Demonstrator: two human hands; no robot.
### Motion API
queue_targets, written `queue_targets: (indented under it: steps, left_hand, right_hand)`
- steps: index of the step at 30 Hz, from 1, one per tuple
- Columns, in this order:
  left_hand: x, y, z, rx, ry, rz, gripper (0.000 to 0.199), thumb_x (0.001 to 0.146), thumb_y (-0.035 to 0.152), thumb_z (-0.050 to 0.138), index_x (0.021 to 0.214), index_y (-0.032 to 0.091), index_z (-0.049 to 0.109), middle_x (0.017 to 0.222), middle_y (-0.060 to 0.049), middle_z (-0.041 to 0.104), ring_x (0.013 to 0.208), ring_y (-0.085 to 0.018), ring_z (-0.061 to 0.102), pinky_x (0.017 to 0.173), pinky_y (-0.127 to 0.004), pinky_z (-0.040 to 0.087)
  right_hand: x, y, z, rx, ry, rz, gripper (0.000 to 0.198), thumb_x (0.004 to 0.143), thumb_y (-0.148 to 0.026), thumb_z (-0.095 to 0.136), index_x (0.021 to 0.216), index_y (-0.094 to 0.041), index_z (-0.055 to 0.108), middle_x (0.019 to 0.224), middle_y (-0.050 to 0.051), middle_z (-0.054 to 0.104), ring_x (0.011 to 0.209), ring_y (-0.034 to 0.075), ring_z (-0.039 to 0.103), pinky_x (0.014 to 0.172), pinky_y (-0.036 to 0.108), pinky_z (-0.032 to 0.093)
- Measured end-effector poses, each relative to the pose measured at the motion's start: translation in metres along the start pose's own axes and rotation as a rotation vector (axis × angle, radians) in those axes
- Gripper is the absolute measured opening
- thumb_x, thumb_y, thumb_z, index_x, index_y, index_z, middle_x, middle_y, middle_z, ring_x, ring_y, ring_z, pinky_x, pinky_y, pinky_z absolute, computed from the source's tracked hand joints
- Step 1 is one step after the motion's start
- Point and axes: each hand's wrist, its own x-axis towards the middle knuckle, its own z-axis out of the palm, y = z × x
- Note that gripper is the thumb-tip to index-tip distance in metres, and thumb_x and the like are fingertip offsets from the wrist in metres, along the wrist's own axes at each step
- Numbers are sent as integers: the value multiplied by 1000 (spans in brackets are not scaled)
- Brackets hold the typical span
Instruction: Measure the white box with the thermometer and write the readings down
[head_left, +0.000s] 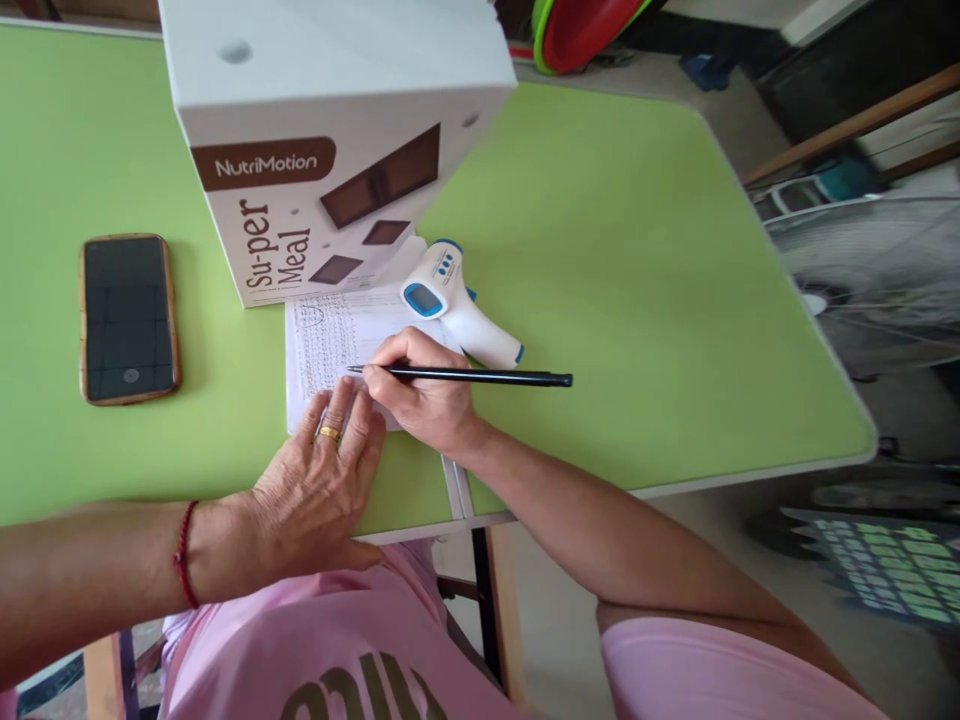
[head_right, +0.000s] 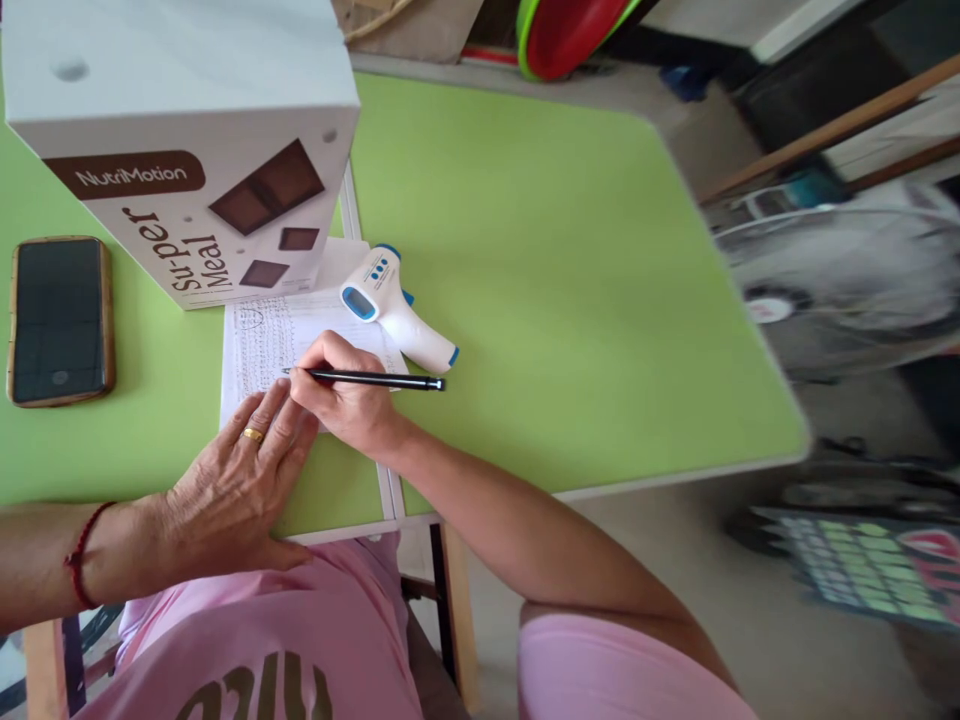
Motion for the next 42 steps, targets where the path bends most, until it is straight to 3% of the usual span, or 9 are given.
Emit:
queue_targets:
  steps: [18,27,42]
  left_hand:
    - [2,-1,0,11,-16,10,127,60,89,63,140,-9,50,147,-35,47,137,-50,47,112,-55,39]
    - [4,-3,-1,-17,-98,11,124,64,87,62,144,-7,47,151,-34,43,141,-50,41,115,-56,34]
    - [3,-2,-1,-8,-84,9,125,63,87,63,142,-8,47,150,-34,44,140,-50,43,115,-55,34]
  right_hand:
    - [1,0,-2,-45,-58,-7,18,85,-19,57,71,-23,48,56,-8,52,50,8,46,50,22,41]
    - [-1,0,0,-33,-14,56,17,84,-23,58,70,-24,48,55,-7,53,49,9,45,49,23,41]
    - [-1,2,-1,-52,-35,26,18,83,-20,58,69,-24,47,55,-8,51,48,9,43,48,23,40]
